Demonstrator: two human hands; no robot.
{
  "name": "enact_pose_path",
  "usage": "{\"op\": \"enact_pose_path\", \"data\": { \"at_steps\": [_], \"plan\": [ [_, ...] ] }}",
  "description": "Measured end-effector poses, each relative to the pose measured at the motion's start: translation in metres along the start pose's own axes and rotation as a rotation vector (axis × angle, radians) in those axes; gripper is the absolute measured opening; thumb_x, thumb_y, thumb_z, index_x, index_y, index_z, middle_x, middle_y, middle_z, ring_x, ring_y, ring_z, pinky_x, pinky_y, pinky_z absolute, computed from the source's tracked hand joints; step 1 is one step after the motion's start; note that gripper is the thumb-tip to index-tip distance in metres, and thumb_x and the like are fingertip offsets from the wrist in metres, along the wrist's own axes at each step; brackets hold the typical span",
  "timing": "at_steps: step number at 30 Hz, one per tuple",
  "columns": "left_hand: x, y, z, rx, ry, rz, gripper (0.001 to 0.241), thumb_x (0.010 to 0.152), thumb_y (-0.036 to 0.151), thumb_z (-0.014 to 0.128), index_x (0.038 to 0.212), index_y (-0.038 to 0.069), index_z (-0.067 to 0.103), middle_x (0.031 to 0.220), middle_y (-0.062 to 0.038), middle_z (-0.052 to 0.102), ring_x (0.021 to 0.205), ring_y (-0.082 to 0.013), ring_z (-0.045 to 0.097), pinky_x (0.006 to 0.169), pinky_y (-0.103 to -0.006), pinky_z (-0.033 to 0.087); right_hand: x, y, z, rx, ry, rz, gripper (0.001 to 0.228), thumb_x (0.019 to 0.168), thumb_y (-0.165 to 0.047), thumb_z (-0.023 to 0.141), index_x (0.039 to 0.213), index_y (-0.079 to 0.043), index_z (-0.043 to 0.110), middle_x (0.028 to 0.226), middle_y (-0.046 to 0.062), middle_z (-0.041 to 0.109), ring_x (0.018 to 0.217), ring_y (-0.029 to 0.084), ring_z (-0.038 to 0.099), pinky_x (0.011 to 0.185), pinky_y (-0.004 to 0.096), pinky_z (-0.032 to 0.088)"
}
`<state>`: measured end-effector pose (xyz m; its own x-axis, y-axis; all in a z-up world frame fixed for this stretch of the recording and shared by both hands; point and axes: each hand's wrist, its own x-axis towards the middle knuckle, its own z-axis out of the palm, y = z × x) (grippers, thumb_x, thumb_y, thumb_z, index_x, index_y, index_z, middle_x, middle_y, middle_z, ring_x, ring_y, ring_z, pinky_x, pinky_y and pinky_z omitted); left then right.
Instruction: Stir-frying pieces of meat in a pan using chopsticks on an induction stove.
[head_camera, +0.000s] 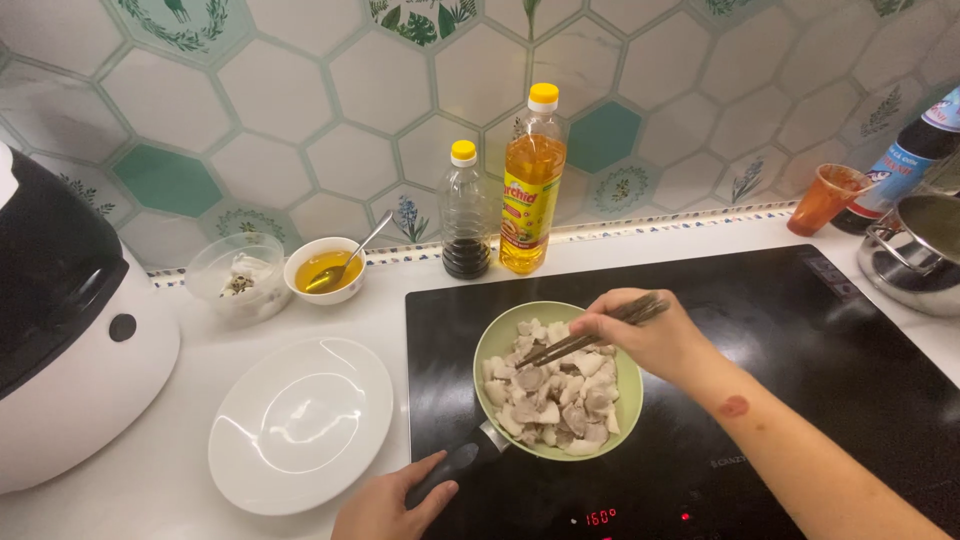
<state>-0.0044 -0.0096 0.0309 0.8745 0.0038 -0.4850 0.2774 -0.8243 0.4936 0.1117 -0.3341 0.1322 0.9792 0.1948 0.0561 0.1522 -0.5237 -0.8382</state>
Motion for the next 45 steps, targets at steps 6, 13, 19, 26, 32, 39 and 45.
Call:
{"op": "enact_pose_path", "data": {
  "at_steps": [6,13,19,26,32,39,45],
  "plan": [
    [0.012,-0.012,0.009,0.034,0.005,0.060,0.057,0.085,0.061,0.067,0.138,0.040,0.060,0.110,-0.006,0.077,0.111,-0.0229,0.073,0.099,-0.0354,0.054,-0.006,-0.002,0.016,0.217,0.052,-0.033,0.019,0.093,-0.017,0.068,0.089,-0.001,0.078,0.084,0.005,0.075,0.072,0.014,0.076,0.064,0.029,0.065],
    [-0.002,-0.007,0.010,0.077,0.085,0.027,0.056,0.085,0.060,0.068,0.138,0.041,0.062,0.104,-0.009,0.076,0.105,-0.0247,0.073,0.093,-0.0373,0.055,-0.007,0.032,0.008,0.042,0.140,-0.120,0.019,0.093,-0.015,0.067,0.092,-0.001,0.080,0.088,0.008,0.073,0.078,0.014,0.074,0.068,0.028,0.063],
    [-0.014,0.016,0.034,-0.009,0.727,0.689,0.031,0.070,0.030,0.085,0.098,0.018,0.079,0.081,-0.004,0.063,0.078,-0.0238,0.066,0.065,-0.0390,0.053,-0.017,0.030,-0.027,0.021,0.301,-0.111,0.019,0.094,-0.018,0.068,0.095,-0.001,0.077,0.089,0.007,0.075,0.079,0.014,0.073,0.072,0.028,0.062],
    [-0.011,0.061,0.118,-0.085,0.257,0.840,0.025,0.072,0.027,0.090,0.073,0.015,0.068,0.076,-0.001,0.068,0.077,-0.0248,0.068,0.065,-0.0403,0.052,-0.035,0.026,-0.016,-0.034,0.193,-0.078,0.022,0.093,-0.020,0.070,0.090,0.001,0.077,0.087,0.005,0.075,0.079,0.013,0.074,0.072,0.029,0.062],
    [0.005,0.075,0.157,0.037,0.123,0.740,0.032,0.071,0.031,0.091,0.073,0.013,0.064,0.075,-0.004,0.068,0.078,-0.0275,0.067,0.067,-0.0444,0.052,-0.045,0.031,-0.031,0.113,0.188,-0.075,0.027,0.094,-0.024,0.068,0.091,0.002,0.074,0.088,0.007,0.075,0.082,0.014,0.074,0.075,0.030,0.065],
    [-0.014,0.077,0.124,-0.014,0.122,0.628,0.035,0.072,0.041,0.090,0.071,0.015,0.066,0.072,-0.002,0.069,0.076,-0.0240,0.069,0.067,-0.0400,0.053,-0.049,0.031,-0.030,0.224,0.238,-0.037,0.029,0.097,-0.027,0.064,0.096,0.000,0.074,0.093,0.010,0.078,0.086,0.015,0.076,0.078,0.030,0.064],
    [-0.029,0.040,0.029,0.098,0.969,0.782,0.027,0.067,0.037,0.082,0.080,0.017,0.070,0.075,-0.004,0.065,0.076,-0.0274,0.065,0.064,-0.0415,0.048,-0.025,0.062,-0.013,0.190,0.313,-0.065,0.031,0.098,-0.028,0.064,0.099,0.002,0.074,0.093,0.009,0.077,0.087,0.016,0.074,0.081,0.030,0.063]
  ]
}}
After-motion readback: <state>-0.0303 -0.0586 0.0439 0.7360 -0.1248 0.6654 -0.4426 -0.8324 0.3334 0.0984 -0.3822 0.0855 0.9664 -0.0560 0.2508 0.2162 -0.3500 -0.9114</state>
